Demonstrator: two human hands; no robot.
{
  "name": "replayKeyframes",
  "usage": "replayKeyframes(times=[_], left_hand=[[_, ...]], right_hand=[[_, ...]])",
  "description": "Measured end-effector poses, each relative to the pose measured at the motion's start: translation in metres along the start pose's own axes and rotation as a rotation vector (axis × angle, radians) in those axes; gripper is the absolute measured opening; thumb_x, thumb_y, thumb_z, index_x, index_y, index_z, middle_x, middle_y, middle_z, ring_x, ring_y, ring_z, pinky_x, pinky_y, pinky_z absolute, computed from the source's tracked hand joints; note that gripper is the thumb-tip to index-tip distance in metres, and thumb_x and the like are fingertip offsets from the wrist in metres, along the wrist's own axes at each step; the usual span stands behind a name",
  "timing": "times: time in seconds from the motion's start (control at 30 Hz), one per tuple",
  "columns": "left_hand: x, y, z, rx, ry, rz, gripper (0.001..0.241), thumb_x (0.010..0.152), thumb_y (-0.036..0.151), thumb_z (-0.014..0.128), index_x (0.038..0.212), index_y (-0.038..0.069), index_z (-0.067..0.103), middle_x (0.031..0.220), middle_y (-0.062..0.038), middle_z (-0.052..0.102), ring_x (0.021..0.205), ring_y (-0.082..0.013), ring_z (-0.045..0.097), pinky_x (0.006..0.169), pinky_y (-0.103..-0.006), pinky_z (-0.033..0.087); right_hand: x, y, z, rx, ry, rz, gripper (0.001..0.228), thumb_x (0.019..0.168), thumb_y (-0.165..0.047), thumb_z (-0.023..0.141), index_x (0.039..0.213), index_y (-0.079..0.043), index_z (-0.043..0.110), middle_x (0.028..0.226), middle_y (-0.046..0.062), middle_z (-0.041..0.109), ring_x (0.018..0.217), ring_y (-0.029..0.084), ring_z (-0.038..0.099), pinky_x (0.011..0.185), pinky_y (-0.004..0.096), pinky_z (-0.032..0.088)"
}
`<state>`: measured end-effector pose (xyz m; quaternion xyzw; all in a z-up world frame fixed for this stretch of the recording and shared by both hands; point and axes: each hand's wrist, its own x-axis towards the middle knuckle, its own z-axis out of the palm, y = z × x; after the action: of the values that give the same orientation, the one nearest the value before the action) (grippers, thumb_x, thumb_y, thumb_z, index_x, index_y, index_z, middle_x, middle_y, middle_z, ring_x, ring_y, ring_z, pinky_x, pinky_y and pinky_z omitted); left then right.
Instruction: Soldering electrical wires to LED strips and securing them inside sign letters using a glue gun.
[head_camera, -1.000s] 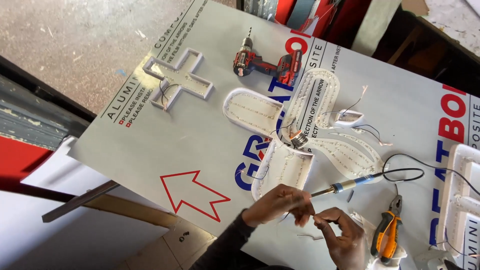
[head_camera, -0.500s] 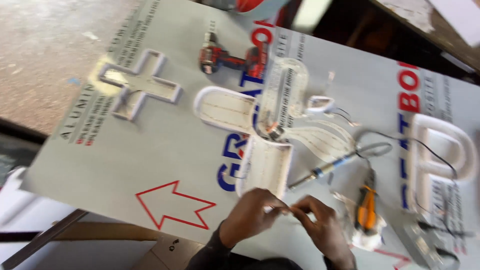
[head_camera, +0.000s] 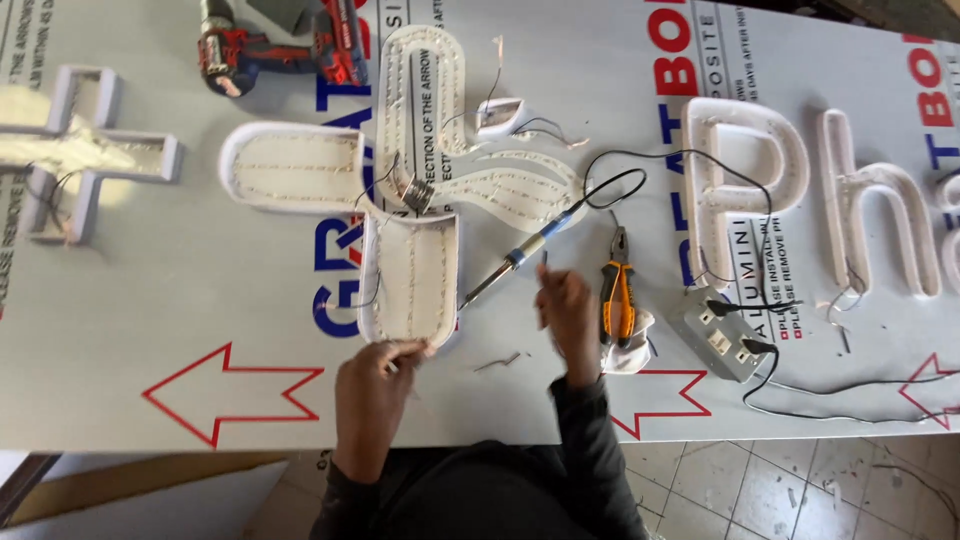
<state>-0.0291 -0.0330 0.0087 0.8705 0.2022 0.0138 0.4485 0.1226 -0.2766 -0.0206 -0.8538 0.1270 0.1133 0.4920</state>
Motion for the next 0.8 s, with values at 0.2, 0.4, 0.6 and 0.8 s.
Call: replayKeyframes(times=[0.2,0.4,0.6,0.8], left_hand=[[0.004,-0.03,-0.024,0.204,0.011,-0.238,0.027,0.115,0.019,0.063,0.132,0.014,0.083,0.114,-0.012,0.089,0.107,-0.0353,0.085,0.093,-0.0515,0.068],[0.013,-0.038,-0.034,0.136,0.094,-0.323,0.028,0.119,0.01,0.053,0.139,-0.001,0.069,0.125,-0.028,0.082,0.113,-0.0456,0.083,0.095,-0.0589,0.067],[0.109,-0.076,0.005,0.13,0.2,0.007,0.029,0.115,0.024,0.065,0.118,0.0,0.081,0.107,-0.027,0.083,0.104,-0.0512,0.081,0.091,-0.0616,0.066],[0.217,-0.12,0.044,0.265,0.132,-0.079,0.019,0.104,0.034,0.075,0.111,0.022,0.088,0.105,-0.016,0.087,0.109,-0.0477,0.083,0.096,-0.0595,0.067]], right_hand=[[0.124,0.05,0.01,-0.261,0.009,0.048,0.08,0.101,-0.081,0.074,0.07,-0.007,0.079,0.064,0.018,0.073,0.068,0.04,0.075,0.072,0.052,0.056],[0.131,0.058,0.013,0.206,-0.081,0.102,0.036,0.101,-0.038,0.06,0.085,-0.007,0.07,0.067,0.009,0.06,0.051,0.015,0.057,0.048,0.033,0.045],[0.121,0.033,0.011,0.845,-0.081,0.078,0.034,0.103,-0.049,0.056,0.1,-0.018,0.07,0.064,-0.003,0.031,0.049,0.011,0.037,0.049,0.024,0.03],[0.129,0.022,0.049,1.09,-0.236,0.037,0.054,0.098,-0.06,0.055,0.113,-0.012,0.075,0.058,-0.003,0.034,0.047,0.011,0.033,0.049,0.025,0.027]])
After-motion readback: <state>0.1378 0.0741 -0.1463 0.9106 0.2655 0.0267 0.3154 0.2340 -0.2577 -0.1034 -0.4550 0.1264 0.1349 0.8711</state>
